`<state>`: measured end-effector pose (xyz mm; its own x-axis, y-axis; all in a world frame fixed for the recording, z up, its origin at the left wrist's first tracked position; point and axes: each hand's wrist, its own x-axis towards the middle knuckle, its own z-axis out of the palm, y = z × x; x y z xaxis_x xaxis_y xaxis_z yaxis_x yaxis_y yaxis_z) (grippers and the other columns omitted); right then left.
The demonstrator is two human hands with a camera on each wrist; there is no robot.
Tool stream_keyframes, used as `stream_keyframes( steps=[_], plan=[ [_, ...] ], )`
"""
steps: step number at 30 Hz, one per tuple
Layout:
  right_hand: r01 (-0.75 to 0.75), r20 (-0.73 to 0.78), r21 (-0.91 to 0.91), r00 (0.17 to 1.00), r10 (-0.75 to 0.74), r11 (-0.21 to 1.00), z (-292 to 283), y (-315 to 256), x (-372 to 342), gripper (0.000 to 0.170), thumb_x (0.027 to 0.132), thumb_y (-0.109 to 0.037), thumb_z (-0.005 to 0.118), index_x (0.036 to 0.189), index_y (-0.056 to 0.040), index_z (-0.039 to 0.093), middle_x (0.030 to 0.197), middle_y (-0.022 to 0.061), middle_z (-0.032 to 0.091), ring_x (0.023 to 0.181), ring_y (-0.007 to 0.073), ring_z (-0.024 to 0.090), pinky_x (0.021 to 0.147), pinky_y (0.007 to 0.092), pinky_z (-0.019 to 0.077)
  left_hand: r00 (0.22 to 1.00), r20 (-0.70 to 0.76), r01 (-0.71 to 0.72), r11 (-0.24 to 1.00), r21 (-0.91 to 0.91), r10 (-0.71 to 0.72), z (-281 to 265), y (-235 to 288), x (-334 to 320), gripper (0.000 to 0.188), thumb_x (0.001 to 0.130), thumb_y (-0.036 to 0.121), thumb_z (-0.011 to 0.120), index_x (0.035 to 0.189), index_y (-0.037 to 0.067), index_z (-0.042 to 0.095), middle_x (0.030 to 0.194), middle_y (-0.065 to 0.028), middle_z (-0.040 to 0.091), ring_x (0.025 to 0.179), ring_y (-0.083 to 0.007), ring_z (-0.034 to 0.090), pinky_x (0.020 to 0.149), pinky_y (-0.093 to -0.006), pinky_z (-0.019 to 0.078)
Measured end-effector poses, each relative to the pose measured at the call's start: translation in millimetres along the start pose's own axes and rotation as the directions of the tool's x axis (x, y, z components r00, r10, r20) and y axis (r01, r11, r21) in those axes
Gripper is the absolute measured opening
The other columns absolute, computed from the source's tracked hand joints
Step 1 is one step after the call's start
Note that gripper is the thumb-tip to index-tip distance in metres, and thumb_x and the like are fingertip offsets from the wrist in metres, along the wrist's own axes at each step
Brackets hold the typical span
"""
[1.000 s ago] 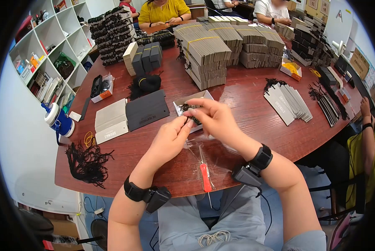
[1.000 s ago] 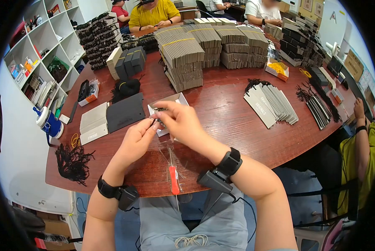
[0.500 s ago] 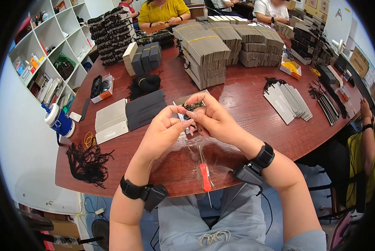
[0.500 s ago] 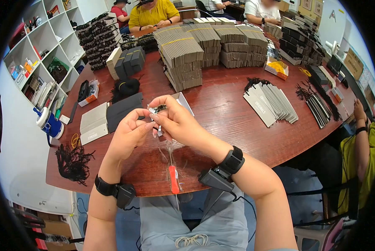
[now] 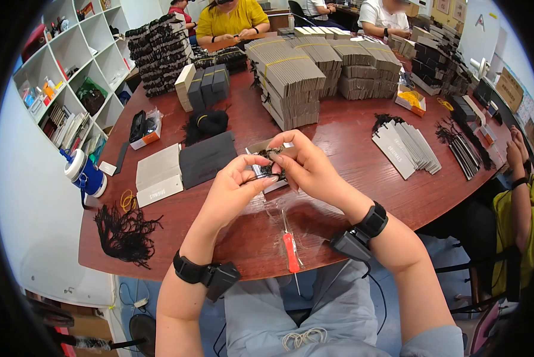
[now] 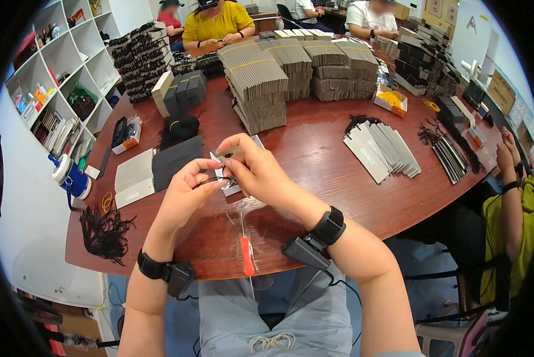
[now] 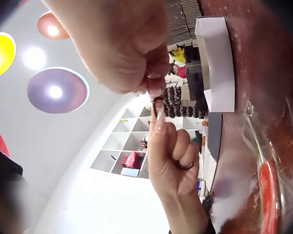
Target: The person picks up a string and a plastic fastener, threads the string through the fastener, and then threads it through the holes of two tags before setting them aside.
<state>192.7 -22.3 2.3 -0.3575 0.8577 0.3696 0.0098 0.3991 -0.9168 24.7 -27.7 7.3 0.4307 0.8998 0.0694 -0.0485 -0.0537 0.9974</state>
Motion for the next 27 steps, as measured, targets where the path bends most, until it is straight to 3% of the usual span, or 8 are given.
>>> stream_keyframes(
  steps=[3,4,5,7,8,15,17,27],
  plan=[
    [-0.080,-0.101,0.007,0.992,0.080,0.997,-2.0,-1.0,2.7,0.016,0.081,-0.003,0.043,0.097,-0.0057,0.041,0.064,0.0041,0.053,0.043,0.0058,0.047,0.036,0.0207,0.0350,0.999,-0.018,-0.038,0.998,0.055,0.039,5.6,0.1,-3.7,0.030,0.073,0.001,0.053,0.101,0.004,0.046,0.060,0.0069,0.045,0.050,0.0021,0.031,0.043,-0.0143,0.0213],
    [-0.095,-0.086,-0.120,0.993,0.085,0.988,-2.1,-1.0,3.4,0.019,0.080,-0.003,0.045,0.098,-0.0064,0.041,0.064,0.0060,0.054,0.046,0.0118,0.050,0.040,0.0259,0.0395,0.994,-0.070,-0.065,0.978,0.199,0.080,3.2,0.0,-5.4,0.029,0.071,-0.001,0.053,0.099,0.004,0.047,0.058,0.0079,0.041,0.050,0.0022,0.031,0.043,-0.0143,0.0216],
    [0.116,-0.071,-0.282,0.987,-0.141,0.952,-0.3,11.8,4.1,0.023,0.077,-0.004,0.046,0.099,-0.0082,0.041,0.068,0.0099,0.055,0.054,0.0208,0.056,0.048,0.0332,0.0430,0.985,-0.102,-0.099,0.939,0.330,0.139,3.0,-0.5,-4.3,0.028,0.070,-0.002,0.052,0.097,0.004,0.048,0.057,0.0090,0.038,0.050,0.0024,0.031,0.043,-0.0143,0.0218],
    [0.100,0.039,-0.477,0.995,-0.093,0.873,1.3,15.9,1.7,0.025,0.077,-0.009,0.048,0.100,-0.0112,0.040,0.078,0.0176,0.055,0.072,0.0340,0.055,0.056,0.0402,0.0427,0.982,-0.084,-0.133,0.931,0.339,0.171,2.0,-3.1,-3.2,0.027,0.069,-0.004,0.051,0.095,0.001,0.046,0.056,0.0084,0.037,0.050,0.0016,0.033,0.043,-0.0151,0.0245],
    [0.126,0.061,-0.402,0.992,-0.111,0.907,2.5,10.4,-0.4,0.023,0.078,-0.011,0.048,0.100,-0.0117,0.040,0.076,0.0182,0.055,0.072,0.0358,0.054,0.057,0.0412,0.0419,0.981,-0.087,-0.133,0.931,0.340,0.172,-1.8,-9.9,-1.4,0.026,0.069,-0.004,0.051,0.094,0.001,0.046,0.056,0.0088,0.034,0.050,0.0017,0.031,0.043,-0.0150,0.0234],
    [0.233,0.108,-0.423,0.972,-0.207,0.876,1.2,3.1,-4.7,0.013,0.083,-0.013,0.043,0.094,-0.0077,0.040,0.077,0.0151,0.057,0.072,0.0331,0.056,0.058,0.0385,0.0420,0.986,-0.140,-0.075,0.989,0.124,0.092,6.8,-16.4,2.6,0.023,0.068,-0.008,0.051,0.089,0.002,0.046,0.054,0.0086,0.035,0.045,0.0020,0.029,0.041,-0.0138,0.0200],
    [0.325,0.057,-0.398,0.942,-0.331,0.858,3.9,6.3,-3.0,0.014,0.083,-0.015,0.045,0.094,-0.0075,0.041,0.058,0.0121,0.052,0.053,0.0277,0.055,0.047,0.0347,0.0395,0.984,-0.150,-0.083,0.990,0.112,0.099,5.8,-16.9,2.7,0.023,0.068,-0.008,0.052,0.088,0.002,0.046,0.054,0.0084,0.036,0.045,0.0019,0.029,0.040,-0.0137,0.0199],
    [0.337,0.114,-0.267,0.941,-0.318,0.903,3.4,8.3,-3.9,0.010,0.085,-0.013,0.043,0.091,-0.0061,0.042,0.064,0.0094,0.052,0.054,0.0196,0.055,0.049,0.0307,0.0412,0.989,-0.089,-0.116,0.993,-0.005,0.115,1.2,-22.7,5.2,0.017,0.070,-0.002,0.053,0.081,0.006,0.044,0.057,0.0048,0.045,0.039,0.0016,0.030,0.033,-0.0132,0.0196]
  ],
)
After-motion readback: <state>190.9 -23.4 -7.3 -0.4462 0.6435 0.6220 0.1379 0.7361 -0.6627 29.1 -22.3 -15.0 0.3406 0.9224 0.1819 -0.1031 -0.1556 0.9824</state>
